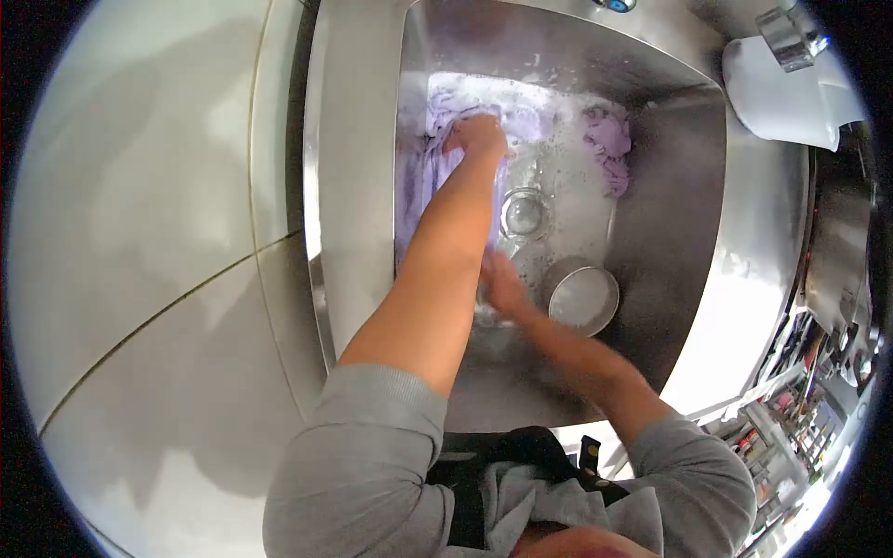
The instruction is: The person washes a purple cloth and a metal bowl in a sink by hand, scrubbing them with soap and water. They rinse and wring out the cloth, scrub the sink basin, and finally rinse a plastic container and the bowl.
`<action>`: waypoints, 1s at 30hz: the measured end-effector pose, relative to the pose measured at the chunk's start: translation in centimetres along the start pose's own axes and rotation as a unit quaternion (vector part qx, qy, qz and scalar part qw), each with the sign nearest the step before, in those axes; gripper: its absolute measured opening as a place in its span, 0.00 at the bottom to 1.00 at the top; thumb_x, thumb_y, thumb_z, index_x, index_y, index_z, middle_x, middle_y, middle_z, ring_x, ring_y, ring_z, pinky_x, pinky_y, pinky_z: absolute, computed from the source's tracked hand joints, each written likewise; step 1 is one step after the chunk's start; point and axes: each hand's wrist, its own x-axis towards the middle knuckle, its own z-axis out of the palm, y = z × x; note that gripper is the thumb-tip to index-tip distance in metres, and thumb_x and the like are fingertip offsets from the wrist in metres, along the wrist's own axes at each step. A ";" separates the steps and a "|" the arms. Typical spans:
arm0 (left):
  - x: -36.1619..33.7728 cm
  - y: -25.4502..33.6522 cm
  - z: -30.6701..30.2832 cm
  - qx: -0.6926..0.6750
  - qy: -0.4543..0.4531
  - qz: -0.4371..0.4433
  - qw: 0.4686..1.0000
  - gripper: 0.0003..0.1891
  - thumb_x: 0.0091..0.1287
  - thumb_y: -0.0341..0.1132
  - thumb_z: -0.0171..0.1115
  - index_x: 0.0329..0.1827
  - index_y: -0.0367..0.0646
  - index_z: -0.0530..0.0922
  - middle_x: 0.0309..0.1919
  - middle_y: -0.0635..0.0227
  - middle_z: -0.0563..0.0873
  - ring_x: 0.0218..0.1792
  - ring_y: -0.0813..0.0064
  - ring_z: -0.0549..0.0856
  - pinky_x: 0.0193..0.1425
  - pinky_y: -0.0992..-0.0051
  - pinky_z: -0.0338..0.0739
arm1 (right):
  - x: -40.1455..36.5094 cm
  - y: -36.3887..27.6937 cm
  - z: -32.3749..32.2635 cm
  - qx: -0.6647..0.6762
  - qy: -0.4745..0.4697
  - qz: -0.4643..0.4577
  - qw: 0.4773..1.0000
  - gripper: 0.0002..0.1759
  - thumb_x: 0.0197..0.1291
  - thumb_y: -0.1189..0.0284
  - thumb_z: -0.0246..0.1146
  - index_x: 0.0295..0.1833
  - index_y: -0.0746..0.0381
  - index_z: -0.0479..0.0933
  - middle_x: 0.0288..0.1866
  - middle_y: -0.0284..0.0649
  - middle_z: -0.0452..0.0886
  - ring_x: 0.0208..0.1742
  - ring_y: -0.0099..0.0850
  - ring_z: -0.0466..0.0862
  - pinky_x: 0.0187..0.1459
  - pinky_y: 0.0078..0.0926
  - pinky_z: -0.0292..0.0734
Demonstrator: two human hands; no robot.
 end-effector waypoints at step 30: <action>2.1 -2.0 2.6 0.035 -0.035 0.073 0.996 0.44 0.46 0.56 0.75 0.67 0.50 0.69 0.69 0.63 0.68 0.67 0.45 0.66 0.54 0.29 0.69 | 1.5 2.2 7.5 0.012 -0.041 -0.106 0.993 0.21 0.63 0.65 0.53 0.57 0.67 0.70 0.57 0.57 0.71 0.60 0.52 0.70 0.61 0.48 0.64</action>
